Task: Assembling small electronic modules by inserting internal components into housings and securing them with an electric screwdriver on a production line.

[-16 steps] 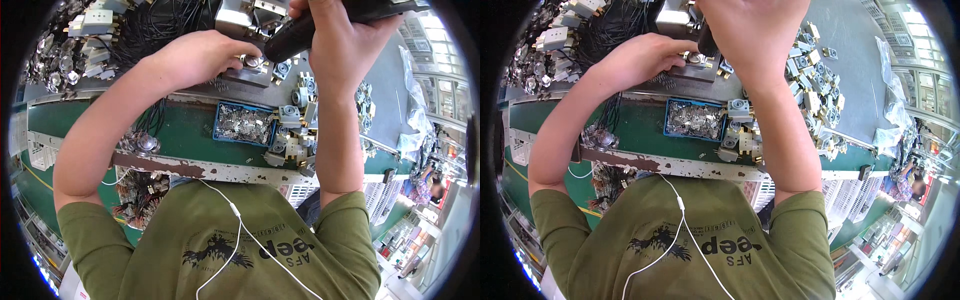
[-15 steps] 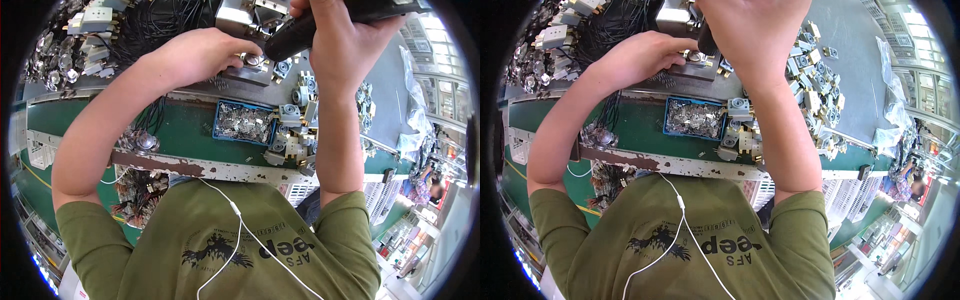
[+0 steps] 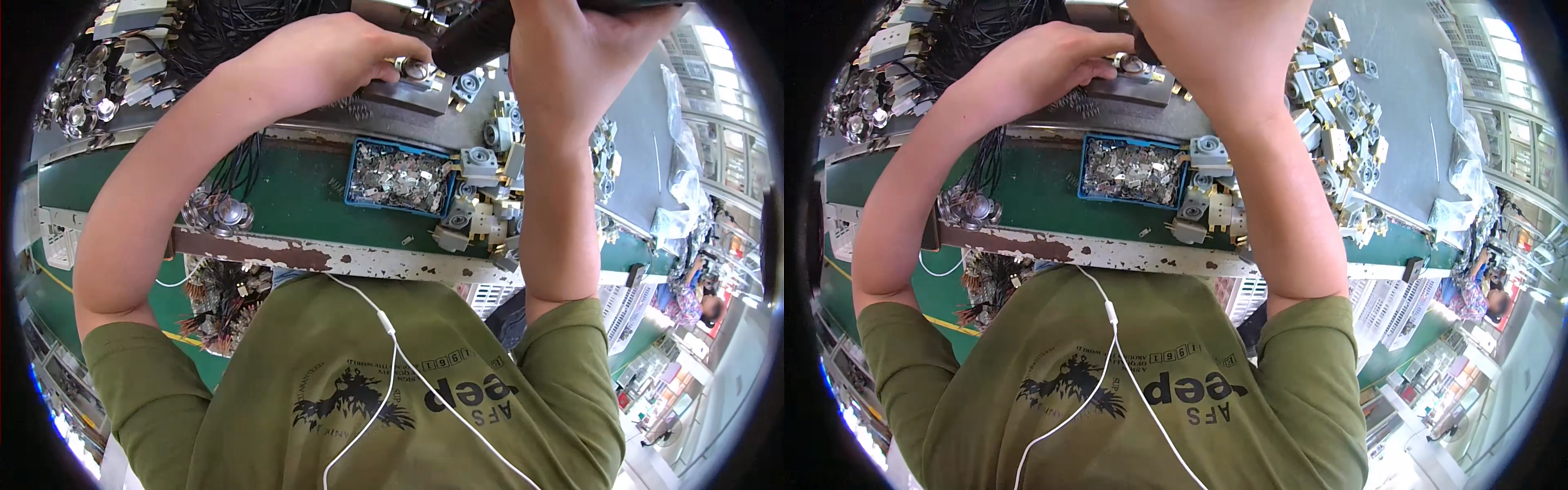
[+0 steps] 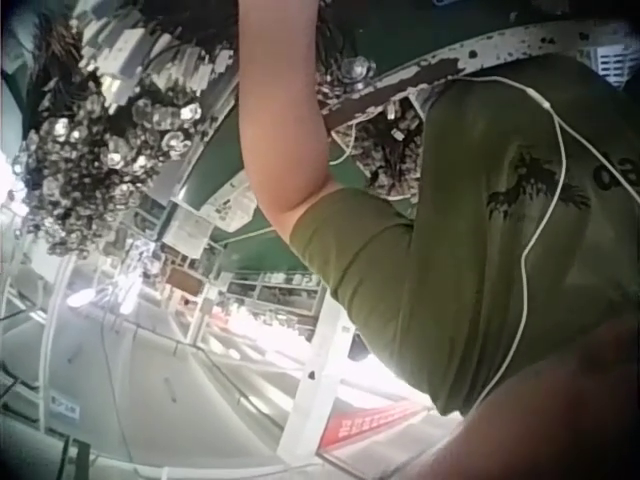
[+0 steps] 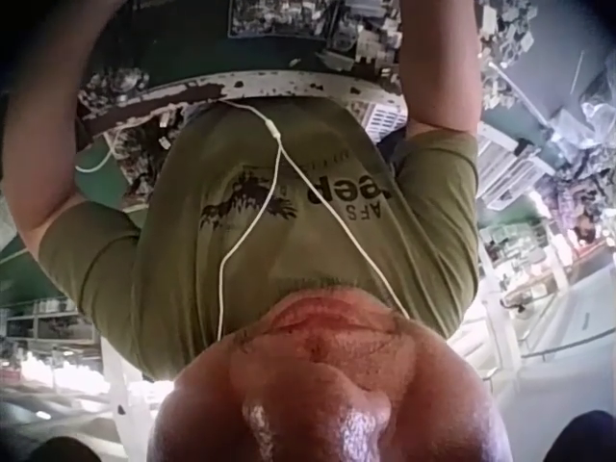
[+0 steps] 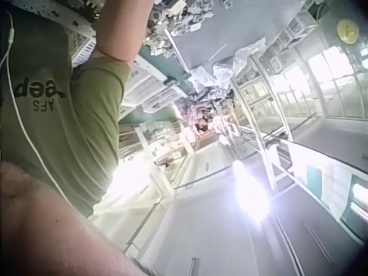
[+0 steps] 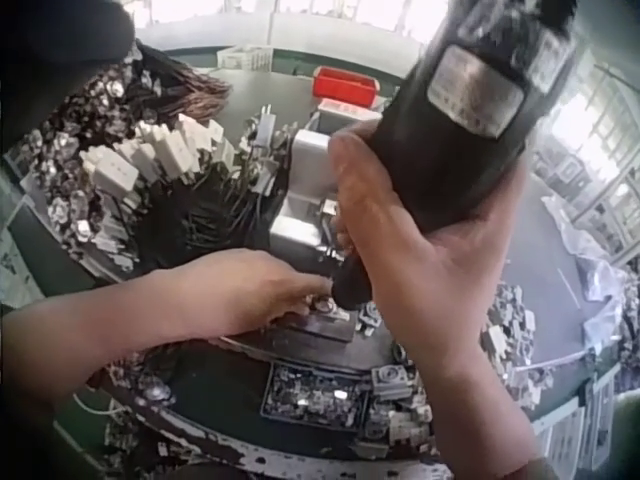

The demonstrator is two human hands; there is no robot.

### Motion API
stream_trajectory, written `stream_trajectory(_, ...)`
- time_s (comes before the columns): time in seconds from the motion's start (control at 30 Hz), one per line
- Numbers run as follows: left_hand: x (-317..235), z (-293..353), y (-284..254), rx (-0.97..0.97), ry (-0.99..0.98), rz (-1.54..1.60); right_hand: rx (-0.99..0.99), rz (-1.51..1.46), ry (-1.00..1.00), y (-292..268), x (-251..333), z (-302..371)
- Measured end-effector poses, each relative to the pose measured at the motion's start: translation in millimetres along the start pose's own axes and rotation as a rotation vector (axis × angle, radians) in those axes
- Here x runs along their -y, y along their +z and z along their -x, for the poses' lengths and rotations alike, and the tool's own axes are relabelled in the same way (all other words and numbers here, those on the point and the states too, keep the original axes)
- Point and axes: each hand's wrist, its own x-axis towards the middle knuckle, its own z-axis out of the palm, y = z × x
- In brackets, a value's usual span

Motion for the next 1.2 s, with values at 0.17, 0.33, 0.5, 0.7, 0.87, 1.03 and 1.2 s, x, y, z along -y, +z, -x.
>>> stream_trajectory(0.17,11.5,3.7,9.8,-0.048,-0.003,-0.097,-0.078,-0.072,-0.219,20.9,-0.3,4.4)
stream_trajectory(0.33,-28.5,12.6,8.9,-0.481,0.305,-0.339,-0.150,-0.013,-0.166,-37.4,6.0,17.3)
stream_trajectory(0.5,-57.6,31.1,44.8,-0.089,0.346,-0.202,-0.165,0.006,-0.151,-34.6,4.5,13.1)
stream_trajectory(0.7,-56.7,35.0,62.7,-0.060,0.451,-0.283,-0.182,0.033,-0.194,-59.6,39.6,9.3)
stream_trajectory(0.87,-56.8,36.7,58.1,-0.051,0.368,-0.170,-0.212,0.007,-0.250,-24.8,16.4,-20.3)
stream_trajectory(1.03,-59.0,35.7,55.7,-0.006,0.338,-0.019,-0.290,0.032,-0.230,-6.0,13.5,-35.3)
stream_trajectory(1.2,-58.5,35.8,54.4,0.027,0.333,0.021,-0.365,0.011,-0.163,3.3,4.0,-35.3)
